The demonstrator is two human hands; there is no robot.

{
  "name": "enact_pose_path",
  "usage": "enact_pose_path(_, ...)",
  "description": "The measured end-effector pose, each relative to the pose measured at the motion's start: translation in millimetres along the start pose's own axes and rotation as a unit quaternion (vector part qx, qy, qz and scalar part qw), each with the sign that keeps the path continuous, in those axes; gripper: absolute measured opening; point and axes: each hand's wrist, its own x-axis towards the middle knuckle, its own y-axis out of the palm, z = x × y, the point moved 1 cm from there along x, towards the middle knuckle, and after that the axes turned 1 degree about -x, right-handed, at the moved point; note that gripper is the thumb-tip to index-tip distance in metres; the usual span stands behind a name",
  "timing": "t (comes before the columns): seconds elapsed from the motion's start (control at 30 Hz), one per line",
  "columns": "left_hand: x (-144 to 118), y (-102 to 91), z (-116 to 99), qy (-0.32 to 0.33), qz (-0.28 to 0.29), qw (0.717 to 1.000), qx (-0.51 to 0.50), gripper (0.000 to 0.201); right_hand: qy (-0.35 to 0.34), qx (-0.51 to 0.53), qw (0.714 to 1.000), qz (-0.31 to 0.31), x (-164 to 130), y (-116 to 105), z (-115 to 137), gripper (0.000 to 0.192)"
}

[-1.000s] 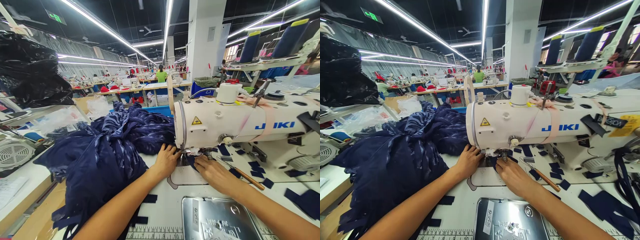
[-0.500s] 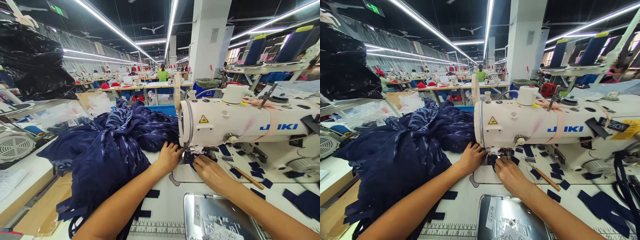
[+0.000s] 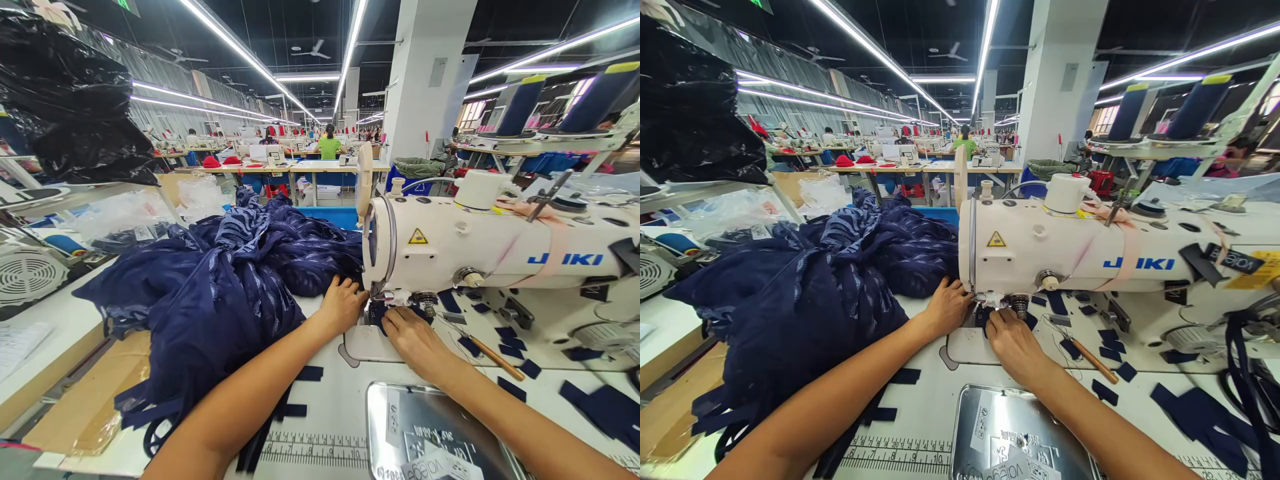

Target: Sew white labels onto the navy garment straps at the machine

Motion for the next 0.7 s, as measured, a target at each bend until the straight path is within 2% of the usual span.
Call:
enact_pose_path(0.1,-1,0.1,-2,-0.009,0.004,1.000,0.004,0.023,-0.001,0.000,1.000,-0.007,-4,2,-8,0.028)
enact_pose_path(0.2,-7,-7.0,-11,-0.021,0.017,1.000,0.006,0.023,-0.016,-0.011,0.999,-0.043,-12,6,-21,0.035)
enact_pose_path(0.33,-26,-36.1,-18,0.006,0.077,0.997,-0.006,0.014,-0.036,-0.005,0.994,-0.105,-19,15,-36,0.036)
enact_pose_path(0.4,-42,-58.9,-10,-0.004,0.081,0.997,0.001,0.011,-0.043,0.002,0.991,-0.124,-21,18,-38,0.027)
enact_pose_path(0.5,-71,-92.8,20,-0.103,0.022,0.993,0.062,0.015,-0.037,0.009,0.992,-0.121,-22,18,-35,0.030)
enact_pose_path(0.57,-89,-107.0,39,-0.151,0.024,0.985,0.076,0.017,-0.035,0.009,0.994,-0.107,-22,17,-32,0.032)
enact_pose_path(0.63,-103,-112.7,49,-0.132,0.050,0.987,0.073,0.017,-0.033,0.005,0.994,-0.101,-21,17,-30,0.033)
enact_pose_path(0.7,-111,-112.2,49,-0.076,0.074,0.991,0.084,0.015,-0.032,0.004,0.995,-0.099,-20,18,-29,0.034)
